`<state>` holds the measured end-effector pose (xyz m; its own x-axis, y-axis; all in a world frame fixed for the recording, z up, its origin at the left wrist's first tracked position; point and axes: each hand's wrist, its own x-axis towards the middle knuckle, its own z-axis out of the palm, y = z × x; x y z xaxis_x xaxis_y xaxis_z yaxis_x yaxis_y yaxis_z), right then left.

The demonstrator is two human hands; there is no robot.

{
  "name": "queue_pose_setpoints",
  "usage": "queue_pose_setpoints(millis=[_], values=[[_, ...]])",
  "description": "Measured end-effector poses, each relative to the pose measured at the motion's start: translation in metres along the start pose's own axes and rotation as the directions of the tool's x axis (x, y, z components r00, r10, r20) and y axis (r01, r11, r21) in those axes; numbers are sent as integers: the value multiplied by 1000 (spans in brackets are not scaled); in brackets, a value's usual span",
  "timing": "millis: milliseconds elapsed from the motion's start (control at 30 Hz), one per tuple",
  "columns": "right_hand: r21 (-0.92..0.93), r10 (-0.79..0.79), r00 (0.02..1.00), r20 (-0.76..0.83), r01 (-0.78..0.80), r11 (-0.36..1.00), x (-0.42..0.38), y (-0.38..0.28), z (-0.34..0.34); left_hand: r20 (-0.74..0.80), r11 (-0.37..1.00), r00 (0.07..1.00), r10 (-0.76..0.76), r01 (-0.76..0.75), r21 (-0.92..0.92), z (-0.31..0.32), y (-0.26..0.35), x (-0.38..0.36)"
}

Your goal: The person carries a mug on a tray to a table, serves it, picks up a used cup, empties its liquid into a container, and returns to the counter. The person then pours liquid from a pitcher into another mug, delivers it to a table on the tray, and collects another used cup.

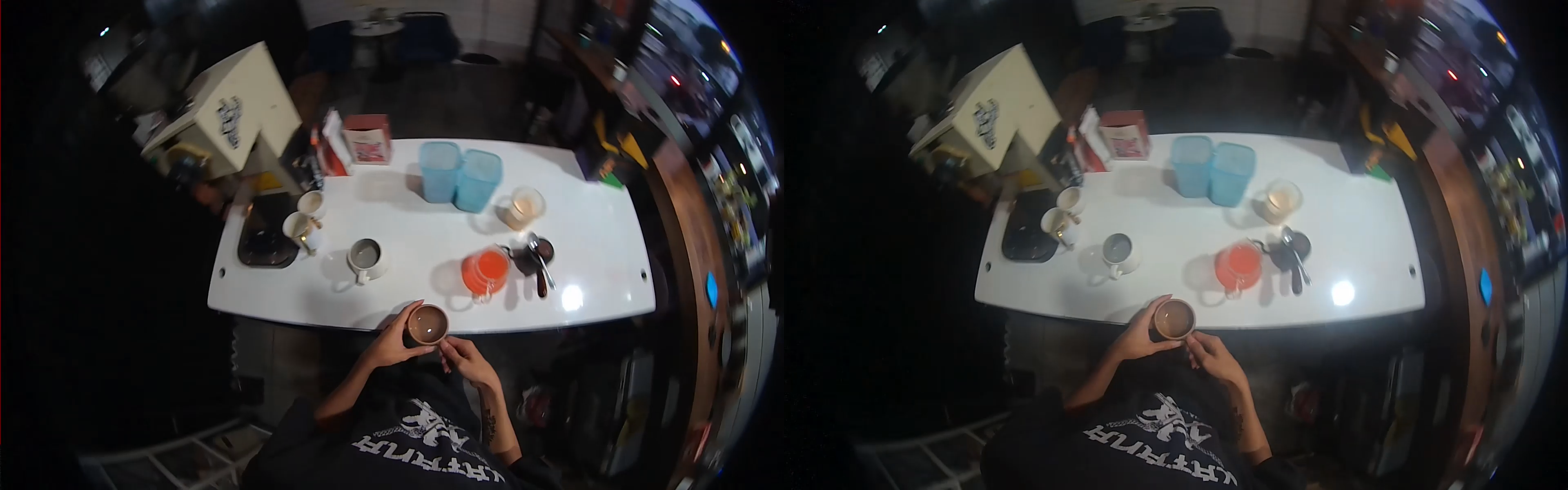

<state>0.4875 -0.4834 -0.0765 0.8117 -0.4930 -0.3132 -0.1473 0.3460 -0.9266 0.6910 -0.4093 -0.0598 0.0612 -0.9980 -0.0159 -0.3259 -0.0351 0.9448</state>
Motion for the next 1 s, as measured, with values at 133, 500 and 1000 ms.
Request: queue_pose_setpoints(millis=[133,500,1000], values=[[-78,72,981,180,-59,995,30,-22,0,-152,987,986,-72,48,-156,-15,3,-22],[-61,62,962,264,-48,997,69,-44,19,-767,949,622,158,118,292,-201,-23,-3],[33,-183,947,-263,198,980,77,-94,53,-591,490,757,-279,641,590,-280,-63,119]])
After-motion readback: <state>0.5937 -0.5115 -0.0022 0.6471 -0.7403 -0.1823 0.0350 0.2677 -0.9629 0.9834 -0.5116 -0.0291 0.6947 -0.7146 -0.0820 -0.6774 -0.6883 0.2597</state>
